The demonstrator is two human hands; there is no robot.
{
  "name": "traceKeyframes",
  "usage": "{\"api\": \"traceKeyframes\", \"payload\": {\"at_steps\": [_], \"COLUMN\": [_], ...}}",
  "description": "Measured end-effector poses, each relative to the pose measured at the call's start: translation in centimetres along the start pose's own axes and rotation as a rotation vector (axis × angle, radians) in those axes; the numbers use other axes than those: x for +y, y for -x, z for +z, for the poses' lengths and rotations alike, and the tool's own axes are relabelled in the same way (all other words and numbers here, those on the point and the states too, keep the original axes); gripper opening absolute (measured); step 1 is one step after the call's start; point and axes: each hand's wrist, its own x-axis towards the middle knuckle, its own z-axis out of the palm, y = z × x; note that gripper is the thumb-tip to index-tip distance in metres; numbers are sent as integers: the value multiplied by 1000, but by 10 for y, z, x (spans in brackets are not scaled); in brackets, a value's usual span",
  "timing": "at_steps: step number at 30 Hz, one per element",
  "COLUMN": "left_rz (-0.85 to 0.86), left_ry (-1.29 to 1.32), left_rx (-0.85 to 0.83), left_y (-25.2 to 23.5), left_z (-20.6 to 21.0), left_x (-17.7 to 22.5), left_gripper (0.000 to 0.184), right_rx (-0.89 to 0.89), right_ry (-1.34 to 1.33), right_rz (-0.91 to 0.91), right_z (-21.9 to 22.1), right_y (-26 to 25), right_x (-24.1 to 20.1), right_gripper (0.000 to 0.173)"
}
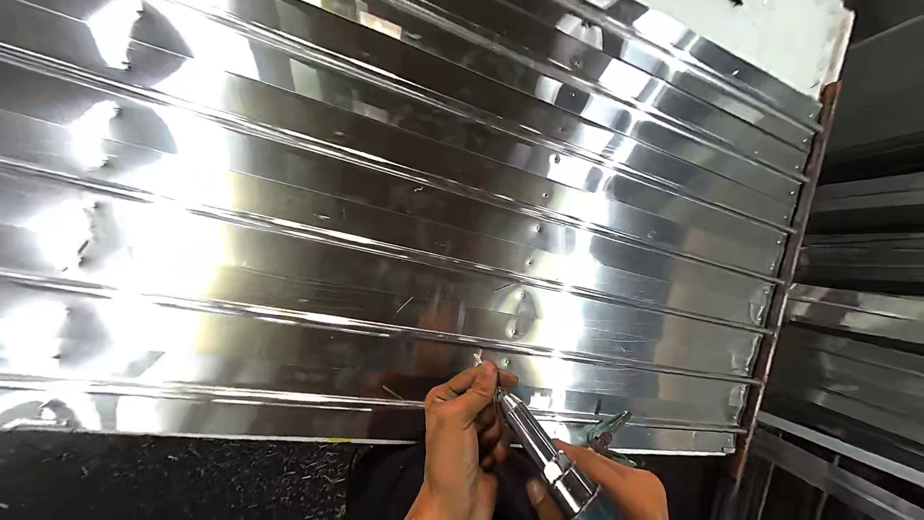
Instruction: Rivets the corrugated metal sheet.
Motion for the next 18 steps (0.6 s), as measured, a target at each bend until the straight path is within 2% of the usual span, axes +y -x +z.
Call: {"api": "traceKeyframes", "payload": {"at_steps": [6,8,12,15,16,18], "left_rz": [-304,-305,-57,136,284,729], "left_ry": [25,-56,-583,-973,-1125,-1332], "left_rx": [75,73,-144,-288,-296,-218], "left_y": [-44,-62,-125,-158,-162,-168], "left_z": [22,30,47,56,55,45], "left_x": [17,16,3,6,16,43], "left_gripper": [36,37,40,34,30,26], "right_rx": [-55,-83,-14,20,3,-43], "right_ry": [64,92,148,223,238,247], "right_rz": [124,187,288,292,297,314], "right_z": [-3,-7,-17,-25,-29,-34], "right_y": [-41,-57,-105,-136,-144,-155], "right_x": [12,17,43,69,73,75], "right_gripper": [28,29,29,27,26,24]}}
